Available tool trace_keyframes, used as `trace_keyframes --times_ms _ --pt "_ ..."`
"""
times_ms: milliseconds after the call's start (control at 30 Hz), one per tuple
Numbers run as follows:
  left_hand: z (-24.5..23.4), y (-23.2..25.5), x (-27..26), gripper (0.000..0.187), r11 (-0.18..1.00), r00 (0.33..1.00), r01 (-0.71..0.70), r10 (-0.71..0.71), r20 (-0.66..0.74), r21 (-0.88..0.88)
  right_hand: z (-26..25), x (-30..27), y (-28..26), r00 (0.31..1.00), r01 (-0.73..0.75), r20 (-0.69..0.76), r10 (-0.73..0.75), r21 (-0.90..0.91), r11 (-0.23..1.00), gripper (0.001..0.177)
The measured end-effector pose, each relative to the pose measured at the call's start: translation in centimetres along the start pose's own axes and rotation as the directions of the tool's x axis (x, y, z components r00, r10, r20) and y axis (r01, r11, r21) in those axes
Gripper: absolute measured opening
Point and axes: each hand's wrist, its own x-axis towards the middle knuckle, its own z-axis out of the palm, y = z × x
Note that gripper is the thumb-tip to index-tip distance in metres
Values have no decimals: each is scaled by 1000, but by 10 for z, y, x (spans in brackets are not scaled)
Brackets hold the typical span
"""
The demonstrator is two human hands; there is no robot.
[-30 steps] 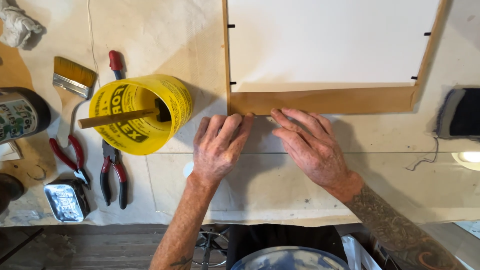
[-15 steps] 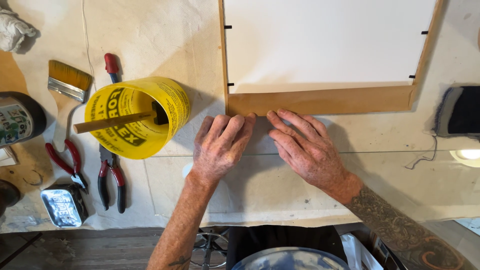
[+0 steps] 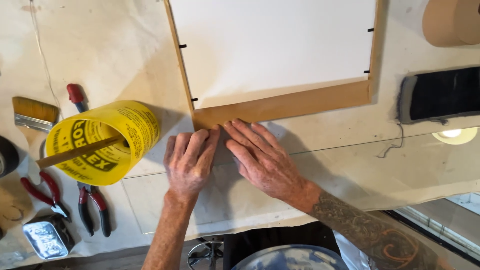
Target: Applying gummed paper tape to the back of a picture frame using a brush and utility knife
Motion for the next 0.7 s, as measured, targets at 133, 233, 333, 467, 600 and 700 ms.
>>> trace_keyframes --times_ms 133,233,333,467,600,700 --pt "2 0 -2 15 999 1000 12 -11 -27 34 -12 -20 19 1000 -10 27 12 -64 998 31" --pt "2 3 -1 8 998 999 36 -35 -39 46 -35 -27 27 998 -41 32 45 -137 990 31" --pt "4 6 0 6 996 997 64 -61 -54 68 -50 -38 38 992 -95 60 107 -179 979 33" --pt "3 11 1 9 994 995 86 -83 -51 69 -67 -45 45 989 -126 47 139 -222 967 33" --pt "11 33 12 14 996 996 91 -91 5 4 -46 -37 35 989 -146 -22 144 -177 973 32" --pt "22 46 11 19 997 994 80 -81 66 19 -30 -36 36 990 -137 -33 134 -84 987 33"
